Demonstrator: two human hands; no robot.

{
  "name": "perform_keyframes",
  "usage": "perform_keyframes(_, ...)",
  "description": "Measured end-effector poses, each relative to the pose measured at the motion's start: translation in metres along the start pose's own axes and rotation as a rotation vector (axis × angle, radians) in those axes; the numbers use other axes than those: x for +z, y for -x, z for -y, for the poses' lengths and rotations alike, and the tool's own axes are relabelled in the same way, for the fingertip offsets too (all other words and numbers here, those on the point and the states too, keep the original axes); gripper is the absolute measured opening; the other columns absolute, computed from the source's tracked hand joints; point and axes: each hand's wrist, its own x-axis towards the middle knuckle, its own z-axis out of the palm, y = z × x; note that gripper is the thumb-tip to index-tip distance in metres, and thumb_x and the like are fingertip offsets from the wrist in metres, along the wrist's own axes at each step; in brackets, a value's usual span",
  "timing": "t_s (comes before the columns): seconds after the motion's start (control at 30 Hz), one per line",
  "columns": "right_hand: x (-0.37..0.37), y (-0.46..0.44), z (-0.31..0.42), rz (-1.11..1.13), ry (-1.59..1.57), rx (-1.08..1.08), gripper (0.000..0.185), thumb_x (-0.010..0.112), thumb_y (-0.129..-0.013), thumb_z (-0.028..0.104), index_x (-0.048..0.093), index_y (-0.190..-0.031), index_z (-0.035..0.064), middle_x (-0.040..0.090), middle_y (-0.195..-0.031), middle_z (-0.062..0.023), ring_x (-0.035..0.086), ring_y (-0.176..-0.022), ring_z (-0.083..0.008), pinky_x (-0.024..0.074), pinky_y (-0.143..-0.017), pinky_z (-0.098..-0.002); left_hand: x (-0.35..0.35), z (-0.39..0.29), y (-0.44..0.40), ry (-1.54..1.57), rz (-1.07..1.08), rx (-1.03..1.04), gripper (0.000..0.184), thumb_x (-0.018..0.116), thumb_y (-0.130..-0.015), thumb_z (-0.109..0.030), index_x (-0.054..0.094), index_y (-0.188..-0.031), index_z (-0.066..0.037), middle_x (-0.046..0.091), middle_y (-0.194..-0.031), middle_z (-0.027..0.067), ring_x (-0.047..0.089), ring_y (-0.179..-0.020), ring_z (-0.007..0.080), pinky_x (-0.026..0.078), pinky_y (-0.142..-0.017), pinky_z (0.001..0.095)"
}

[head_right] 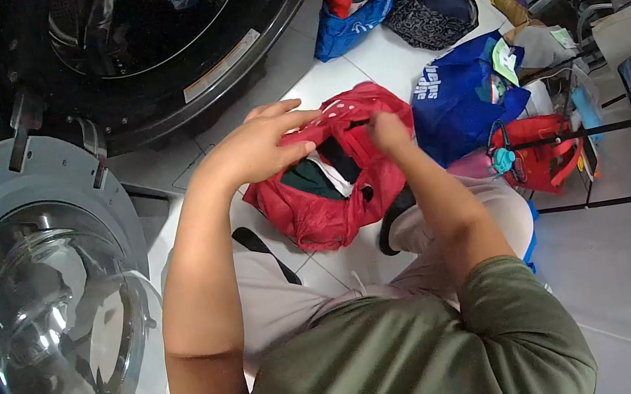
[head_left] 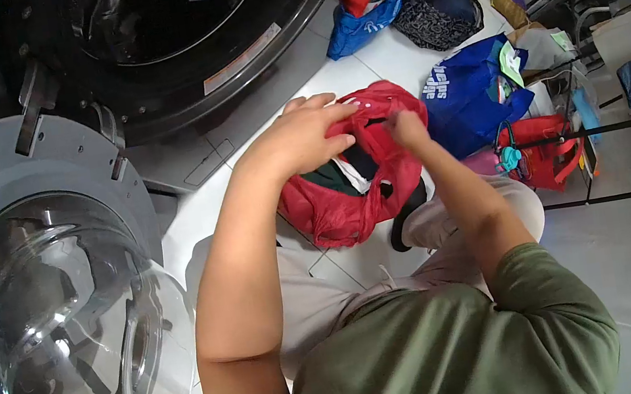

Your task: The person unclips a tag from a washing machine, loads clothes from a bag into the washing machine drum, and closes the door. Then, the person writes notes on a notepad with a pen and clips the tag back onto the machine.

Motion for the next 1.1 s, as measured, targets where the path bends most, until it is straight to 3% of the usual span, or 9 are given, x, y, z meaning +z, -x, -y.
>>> perform_keyframes(0.13, 0.083, 0.024, 0.003, -0.498, 0.27, -0.113, 0.027, 0.064, -0.084, 0.027, 0.069, -0.091, 0.0013, 0.066, -0.103, -0.0237, 0.064, -0.093, -0.0401, 0.0532, -0.084, -0.0442, 0.005, 0.009, 0.0, -0.016, -0.016, -0.051, 0.049, 0.063, -0.089, -0.037, 0.056, -0.133, -0.018, 0.05, -0.139, 0.0178, 0.048, -0.126, 0.038, 0.04, -0.105, 0.0406)
perform_keyframes(0.27, 0.016, -0.001, -0.01, 0.081, 0.15, -0.357, 0.027, 0.081, -0.064, 0.02, 0.066, -0.076, 0.0016, 0.068, -0.076, -0.0138, 0.066, -0.074, -0.0271, 0.0516, -0.069, -0.0371, 0.004, 0.01, -0.004, 0.046, 0.041, -0.047, 0.057, 0.067, -0.086, -0.037, 0.053, -0.135, -0.01, 0.05, -0.137, 0.0187, 0.049, -0.125, 0.0384, 0.041, -0.103, 0.0402)
perform_keyframes(0.33, -0.075, 0.037, 0.028, 0.197, -0.66, 0.002, 0.019, 0.081, -0.071, 0.017, 0.067, -0.075, 0.0052, 0.065, -0.073, -0.0033, 0.058, -0.064, -0.0139, 0.0458, -0.061, -0.0305, 0.005, 0.007, -0.007, 0.078, 0.0, -0.031, 0.069, 0.071, -0.082, -0.039, 0.047, -0.139, -0.008, 0.048, -0.139, 0.0201, 0.046, -0.128, 0.0389, 0.039, -0.105, 0.0406)
perform_keyframes(0.4, -0.147, 0.071, 0.067, 0.364, -1.004, -0.31, 0.013, 0.075, -0.08, 0.011, 0.064, -0.083, 0.0067, 0.061, -0.071, 0.0033, 0.048, -0.059, -0.005, 0.0351, -0.056, -0.0225, 0.016, 0.002, -0.009, 0.084, -0.129, 0.019, 0.082, 0.075, -0.077, -0.042, 0.041, -0.143, -0.006, 0.044, -0.142, 0.0218, 0.042, -0.132, 0.0394, 0.037, -0.108, 0.041)
perform_keyframes(0.77, -0.17, 0.105, 0.135, 0.314, -2.051, -1.013, 0.02, 0.061, -0.092, 0.006, 0.063, -0.111, 0.0116, 0.064, -0.116, -0.005, 0.056, -0.115, -0.0215, 0.0425, -0.1, -0.0416, -0.001, -0.001, -0.02, 0.296, -0.329, 0.049, 0.061, 0.072, -0.082, -0.021, 0.045, -0.135, -0.011, 0.059, -0.126, 0.0184, 0.057, -0.119, 0.0322, 0.044, -0.098, 0.0366)
perform_keyframes(0.9, -0.156, 0.076, 0.119, -0.113, -1.206, -0.943, 0.088, 0.084, -0.072, 0.034, 0.039, -0.143, 0.0064, 0.055, -0.135, -0.0124, 0.045, -0.13, -0.0281, 0.0318, -0.111, -0.044, -0.003, -0.008, -0.022, 0.911, -0.588, 0.171, 0.05, 0.063, -0.084, 0.002, 0.049, -0.132, -0.006, 0.059, -0.123, 0.0064, 0.052, -0.116, 0.0155, 0.041, -0.1, 0.0299)
perform_keyframes(0.97, -0.14, 0.08, 0.123, 0.21, -0.429, -0.565, 0.092, 0.086, -0.066, 0.025, 0.039, -0.141, 0.0033, 0.059, -0.129, -0.0117, 0.054, -0.116, -0.0225, 0.0398, -0.103, -0.0353, -0.022, -0.006, -0.022, 1.095, -0.859, 0.124, 0.043, 0.06, -0.087, 0.003, 0.051, -0.128, -0.006, 0.06, -0.119, 0.0064, 0.056, -0.107, 0.0156, 0.044, -0.096, 0.0296)
perform_keyframes(1.0, -0.113, 0.084, 0.129, 0.312, -0.603, -0.861, 0.081, 0.084, -0.068, 0.026, 0.046, -0.135, 0.0016, 0.065, -0.119, -0.0115, 0.059, -0.105, -0.0205, 0.0446, -0.096, -0.0346, -0.031, -0.005, -0.018, 1.161, -0.934, 0.134, 0.041, 0.058, -0.088, 0.003, 0.051, -0.127, -0.005, 0.06, -0.117, 0.0069, 0.057, -0.104, 0.0155, 0.045, -0.094, 0.0293)
perform_keyframes(1.1, -0.09, 0.076, 0.125, 0.411, -0.381, -0.541, 0.04, 0.074, -0.079, 0.019, 0.062, -0.112, 0.0009, 0.07, -0.102, -0.0082, 0.062, -0.096, -0.0174, 0.0478, -0.088, -0.0329, -0.054, 0.028, -0.004, 0.886, -1.198, -0.002, 0.036, 0.058, -0.091, -0.001, 0.051, -0.126, -0.004, 0.061, -0.113, 0.0087, 0.057, -0.099, 0.0148, 0.047, -0.088, 0.0292)
